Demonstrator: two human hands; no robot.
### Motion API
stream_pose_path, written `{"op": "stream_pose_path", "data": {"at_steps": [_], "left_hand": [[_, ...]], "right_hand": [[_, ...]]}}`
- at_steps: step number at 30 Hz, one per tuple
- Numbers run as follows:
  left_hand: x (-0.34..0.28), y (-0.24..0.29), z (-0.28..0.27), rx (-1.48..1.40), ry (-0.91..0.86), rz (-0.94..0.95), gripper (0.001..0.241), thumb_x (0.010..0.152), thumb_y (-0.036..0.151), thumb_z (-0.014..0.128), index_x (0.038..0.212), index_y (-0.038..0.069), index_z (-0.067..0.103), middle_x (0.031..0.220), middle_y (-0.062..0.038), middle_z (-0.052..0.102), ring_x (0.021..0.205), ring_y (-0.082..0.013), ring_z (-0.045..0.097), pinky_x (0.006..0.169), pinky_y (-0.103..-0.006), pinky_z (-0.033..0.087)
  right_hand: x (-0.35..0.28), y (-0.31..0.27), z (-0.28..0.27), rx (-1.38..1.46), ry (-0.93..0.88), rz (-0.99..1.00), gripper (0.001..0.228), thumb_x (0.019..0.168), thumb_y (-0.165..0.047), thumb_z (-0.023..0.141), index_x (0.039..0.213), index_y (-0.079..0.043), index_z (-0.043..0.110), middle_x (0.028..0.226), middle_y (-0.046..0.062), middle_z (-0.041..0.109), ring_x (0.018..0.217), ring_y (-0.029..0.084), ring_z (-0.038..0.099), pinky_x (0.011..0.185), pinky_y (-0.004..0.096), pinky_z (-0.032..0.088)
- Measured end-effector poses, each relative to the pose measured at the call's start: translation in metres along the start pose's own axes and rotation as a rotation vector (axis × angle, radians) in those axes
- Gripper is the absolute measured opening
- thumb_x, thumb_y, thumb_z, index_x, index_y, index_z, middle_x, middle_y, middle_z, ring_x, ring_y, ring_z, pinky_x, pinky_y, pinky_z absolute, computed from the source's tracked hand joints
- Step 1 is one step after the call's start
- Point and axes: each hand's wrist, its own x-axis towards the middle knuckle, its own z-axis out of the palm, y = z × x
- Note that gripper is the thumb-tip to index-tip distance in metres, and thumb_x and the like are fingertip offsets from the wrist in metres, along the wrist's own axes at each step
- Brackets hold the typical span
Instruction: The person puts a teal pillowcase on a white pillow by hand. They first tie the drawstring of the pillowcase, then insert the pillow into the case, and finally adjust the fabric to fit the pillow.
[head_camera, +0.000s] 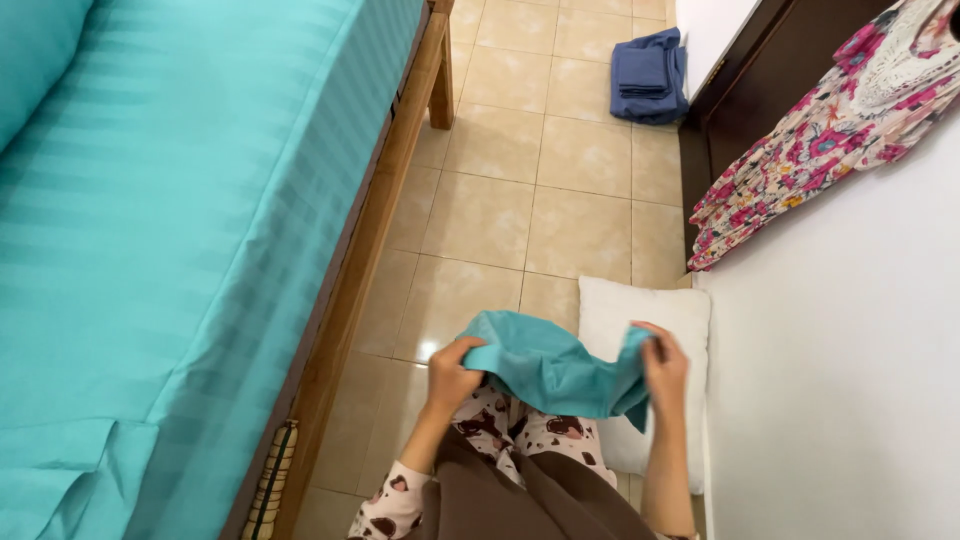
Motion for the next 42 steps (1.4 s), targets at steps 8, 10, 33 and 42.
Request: {"op": "stream_pose_path", "data": {"at_steps": [8, 10, 33, 42], "left_hand": [[0.002, 0.036, 0.033, -0.19, -0.268, 0.017, 0.042, 0.08, 0.005, 0.077, 0.121, 0.006, 0.069, 0.099, -0.013, 0.074, 0.092, -0.0277, 0.074, 0.08, -0.036, 0.059], [0.009, 0.042, 0.025, -0.22, -0.322, -0.063, 0.045, 0.084, 0.009, 0.08, 0.127, 0.008, 0.068, 0.098, -0.011, 0.073, 0.092, -0.0262, 0.073, 0.082, -0.0361, 0.059], [0.025, -0.158, 0.026, 0.165, -0.223, -0.249, 0.026, 0.082, 0.006, 0.068, 0.105, 0.016, 0.078, 0.108, -0.004, 0.076, 0.098, -0.0295, 0.073, 0.081, -0.0383, 0.057], [0.184, -0.154, 0.063, 0.208, 0.015, -0.037, 0.038, 0.079, -0.003, 0.059, 0.11, 0.01, 0.075, 0.109, -0.016, 0.074, 0.104, -0.0376, 0.069, 0.086, -0.0431, 0.055]], "right_hand": [[-0.043, -0.092, 0.091, 0.073, -0.611, -0.268, 0.045, 0.08, -0.006, 0.072, 0.125, -0.005, 0.065, 0.117, 0.011, 0.073, 0.107, 0.025, 0.068, 0.093, 0.035, 0.051], [-0.04, -0.069, 0.092, 0.044, -0.553, -0.199, 0.036, 0.083, -0.002, 0.068, 0.12, -0.006, 0.069, 0.107, 0.008, 0.078, 0.096, 0.022, 0.074, 0.087, 0.033, 0.056], [-0.051, -0.013, 0.031, 0.749, -0.209, -0.125, 0.018, 0.085, 0.0, 0.063, 0.099, 0.002, 0.074, 0.089, 0.013, 0.076, 0.074, 0.018, 0.069, 0.065, 0.03, 0.056], [0.113, -0.055, -0.024, 0.69, 0.181, -0.285, 0.016, 0.103, 0.004, 0.058, 0.118, 0.004, 0.065, 0.115, 0.015, 0.071, 0.108, 0.022, 0.068, 0.101, 0.034, 0.055]]}}
